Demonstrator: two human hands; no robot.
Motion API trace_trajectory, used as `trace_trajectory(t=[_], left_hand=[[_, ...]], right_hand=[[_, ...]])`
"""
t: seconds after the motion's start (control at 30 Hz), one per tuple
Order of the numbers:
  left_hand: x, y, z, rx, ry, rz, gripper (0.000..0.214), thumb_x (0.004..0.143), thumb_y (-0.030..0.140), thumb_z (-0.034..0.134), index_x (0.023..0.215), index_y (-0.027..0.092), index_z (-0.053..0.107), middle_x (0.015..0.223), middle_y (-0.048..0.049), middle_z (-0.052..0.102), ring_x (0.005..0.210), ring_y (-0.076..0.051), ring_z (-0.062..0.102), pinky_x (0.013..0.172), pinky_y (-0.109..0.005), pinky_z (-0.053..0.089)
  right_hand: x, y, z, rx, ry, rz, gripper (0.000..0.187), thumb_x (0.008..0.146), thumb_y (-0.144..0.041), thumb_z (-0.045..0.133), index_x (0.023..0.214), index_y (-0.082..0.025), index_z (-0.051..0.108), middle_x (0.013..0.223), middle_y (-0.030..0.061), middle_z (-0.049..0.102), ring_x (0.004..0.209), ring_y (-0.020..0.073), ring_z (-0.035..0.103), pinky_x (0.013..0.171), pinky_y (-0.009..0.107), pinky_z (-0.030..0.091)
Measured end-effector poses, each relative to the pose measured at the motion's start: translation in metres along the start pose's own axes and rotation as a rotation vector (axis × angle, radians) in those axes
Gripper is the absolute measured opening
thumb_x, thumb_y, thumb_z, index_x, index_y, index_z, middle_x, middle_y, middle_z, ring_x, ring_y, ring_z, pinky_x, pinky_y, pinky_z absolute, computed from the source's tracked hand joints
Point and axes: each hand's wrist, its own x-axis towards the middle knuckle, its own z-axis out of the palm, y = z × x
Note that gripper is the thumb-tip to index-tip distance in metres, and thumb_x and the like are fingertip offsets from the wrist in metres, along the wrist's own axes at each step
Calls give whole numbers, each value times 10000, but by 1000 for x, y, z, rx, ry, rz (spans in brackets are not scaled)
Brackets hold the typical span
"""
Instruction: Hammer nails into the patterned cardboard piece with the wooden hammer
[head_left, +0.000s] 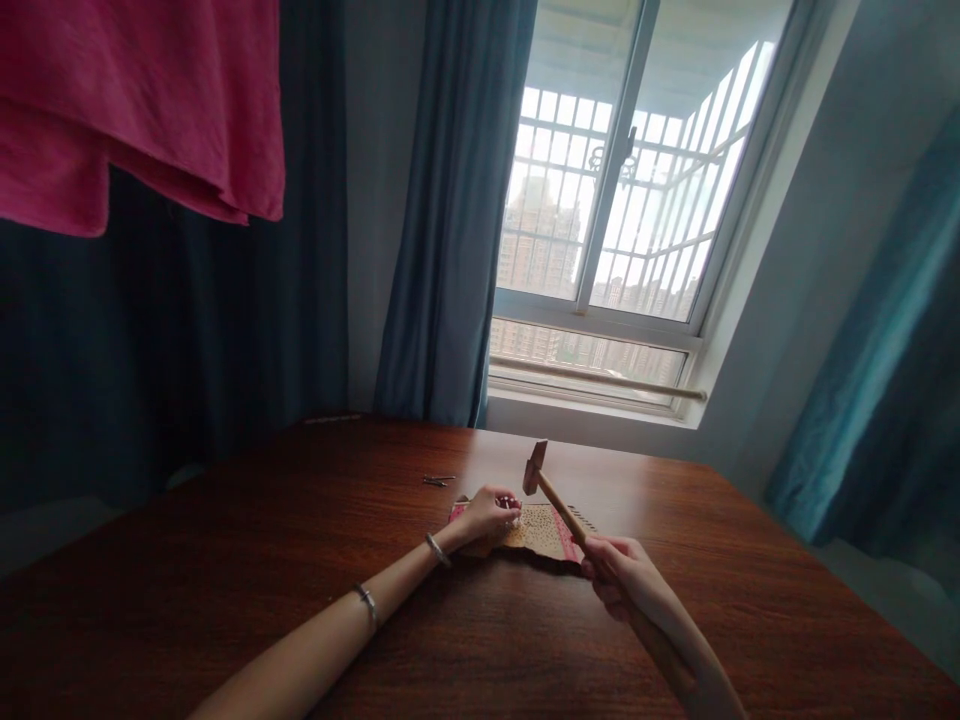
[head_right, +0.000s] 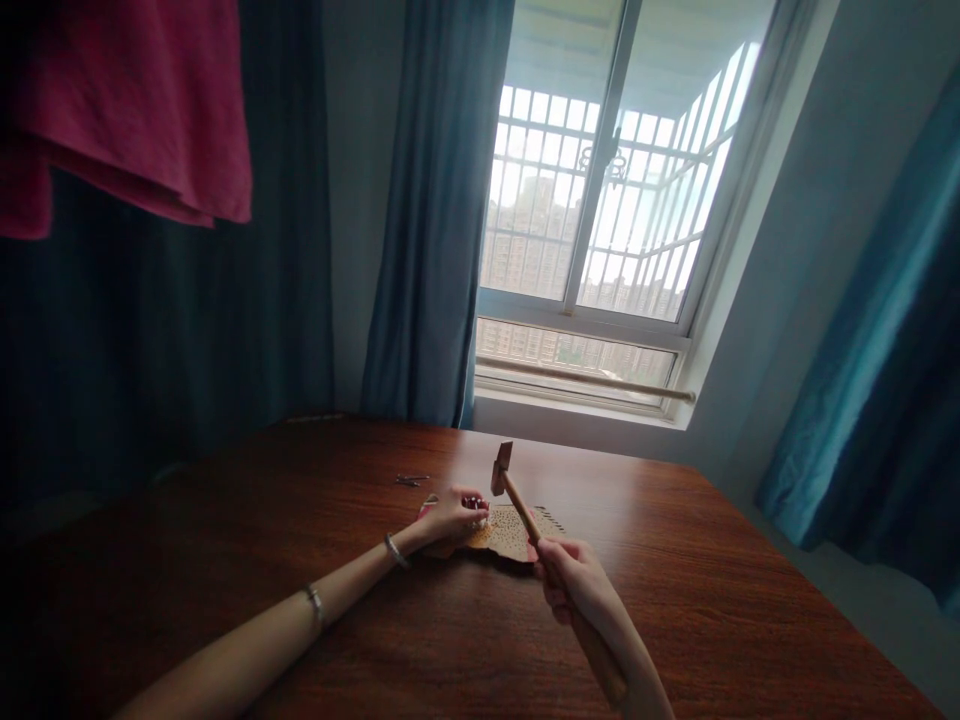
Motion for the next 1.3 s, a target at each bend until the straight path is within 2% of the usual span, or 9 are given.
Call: trace_trajectory(t=[0.1,0.2,0.33,0.53,0.63,0.83,1.03,1.17,1.3], left_hand=[[0,0,0,21,15,18,241,665,324,588,752,121,684,705,-28,665,665,-135,566,594,-194,390],[-1,0,0,2,25,52,226,668,304,580,749,121,683,700,-27,663,660,-131,564,595,-191,390],[-1,-2,0,-32,13,52,228,665,296,574,750,114,681,692,-30,661,645,-129,562,577,-192,387],[0,-6,4,-29,17,31,229,656,300,573,738,113,676,682,-25,655,634,-129,555,562,-194,379],[-2,-4,3,-2,24,10,229,652,296,566,733,113,677,668,-18,649,627,-129,552,552,-192,377],[-7,5,-4,0,-41,31,236,641,290,574,775,130,685,693,-10,659,655,-128,564,579,-188,391],[-7,7,-5,-4,-16,14,260,645,314,596,789,114,681,709,-27,661,664,-135,566,578,-194,397],[-6,5,-7,-32,0,46,336,637,324,639,902,120,665,764,-37,662,684,-137,570,610,-204,416],[-6,3,-6,-34,11,66,467,622,373,677,1029,150,621,846,-37,651,705,-135,568,630,-217,429]], right_hand=[[6,3,-8,-86,93,-60,273,652,-425,565,631,-167,479,536,-55,439,325,33,343,264,162,245],[15,12,-20,-216,249,-117,195,623,-349,535,690,-165,530,521,-62,429,343,61,383,272,177,284],[26,28,-40,-449,449,-129,261,631,-324,477,794,-152,586,482,-53,446,342,99,420,288,205,321],[33,40,-70,-721,618,-139,252,633,-286,480,736,-140,658,486,2,558,434,130,523,412,203,370],[35,43,-77,-804,654,-100,278,635,-269,467,755,-142,683,536,17,608,468,142,552,433,203,368],[40,51,-85,-885,652,-51,312,657,-274,451,801,-143,694,556,34,629,480,157,570,426,208,367],[40,51,-87,-946,636,-4,311,668,-278,480,863,-155,688,669,63,675,606,191,627,506,219,412],[35,48,-84,-1089,626,21,295,704,-301,474,866,-184,691,771,92,684,773,234,640,625,254,442],[31,46,-80,-1244,699,92,348,738,-322,448,979,-196,666,977,146,636,865,269,624,707,325,454]])
